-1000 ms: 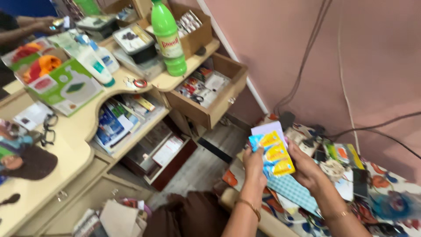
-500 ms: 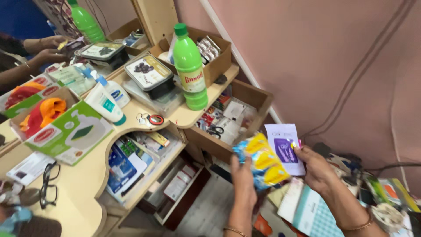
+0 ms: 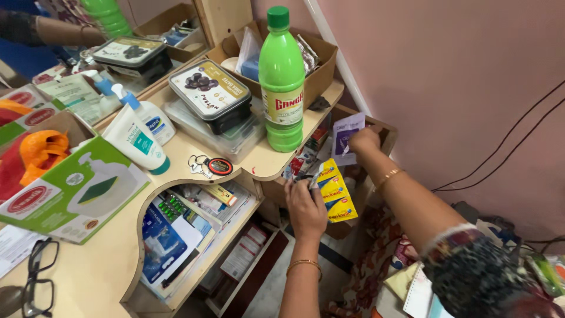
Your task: The person organizes small items on a cluttered table, picking up packets, cards, and papers, then placing them into an open drawer. They repeatedly sort and stack items, occasionally using scissors to trim a packet before storing it.
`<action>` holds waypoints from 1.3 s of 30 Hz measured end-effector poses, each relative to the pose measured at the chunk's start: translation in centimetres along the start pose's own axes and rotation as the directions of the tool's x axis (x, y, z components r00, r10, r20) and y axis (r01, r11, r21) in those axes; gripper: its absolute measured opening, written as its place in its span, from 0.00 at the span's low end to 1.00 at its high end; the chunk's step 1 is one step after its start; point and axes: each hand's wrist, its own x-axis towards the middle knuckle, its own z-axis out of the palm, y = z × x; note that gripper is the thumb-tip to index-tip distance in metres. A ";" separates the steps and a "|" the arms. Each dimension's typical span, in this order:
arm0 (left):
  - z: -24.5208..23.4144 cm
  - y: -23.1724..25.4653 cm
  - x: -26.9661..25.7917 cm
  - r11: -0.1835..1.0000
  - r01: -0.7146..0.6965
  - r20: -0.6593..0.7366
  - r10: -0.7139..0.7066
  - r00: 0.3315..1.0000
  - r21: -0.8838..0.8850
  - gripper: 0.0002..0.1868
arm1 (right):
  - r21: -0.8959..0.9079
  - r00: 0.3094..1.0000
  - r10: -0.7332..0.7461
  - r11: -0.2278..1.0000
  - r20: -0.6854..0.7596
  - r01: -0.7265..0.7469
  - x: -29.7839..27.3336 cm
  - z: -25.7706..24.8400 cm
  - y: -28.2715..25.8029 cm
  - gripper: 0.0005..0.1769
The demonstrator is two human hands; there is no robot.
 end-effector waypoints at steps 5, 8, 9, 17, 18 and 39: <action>0.0 0.1 0.2 1.000 -0.018 0.018 0.018 1.000 -0.021 0.09 | -0.180 0.991 0.123 0.975 -0.044 -0.129 1.4 1.3 -0.1 0.40; -0.3 0.2 0.4 0.999 -0.032 0.030 0.032 0.999 -0.021 0.09 | -0.252 0.984 0.172 0.951 -0.044 -0.177 2.5 1.9 0.7 0.47; -0.4 0.2 0.4 0.999 -0.028 0.038 0.029 0.999 -0.016 0.09 | -0.268 0.982 0.184 0.945 -0.048 -0.190 2.8 2.3 1.2 0.47; -0.7 0.6 0.6 1.000 -0.006 0.077 0.007 0.997 -0.013 0.08 | -0.892 0.911 -0.347 0.304 0.223 0.334 1.0 0.6 1.7 0.21; -0.7 0.7 0.6 1.000 -0.007 0.078 0.008 0.997 -0.015 0.08 | -0.896 0.913 -0.347 0.303 0.212 0.323 0.6 -0.2 1.3 0.20; 0.7 1.7 6.3 0.852 0.523 0.259 -0.498 0.827 -0.033 0.19 | 0.323 0.364 -0.653 0.690 0.664 0.647 -13.2 -9.5 -2.7 0.36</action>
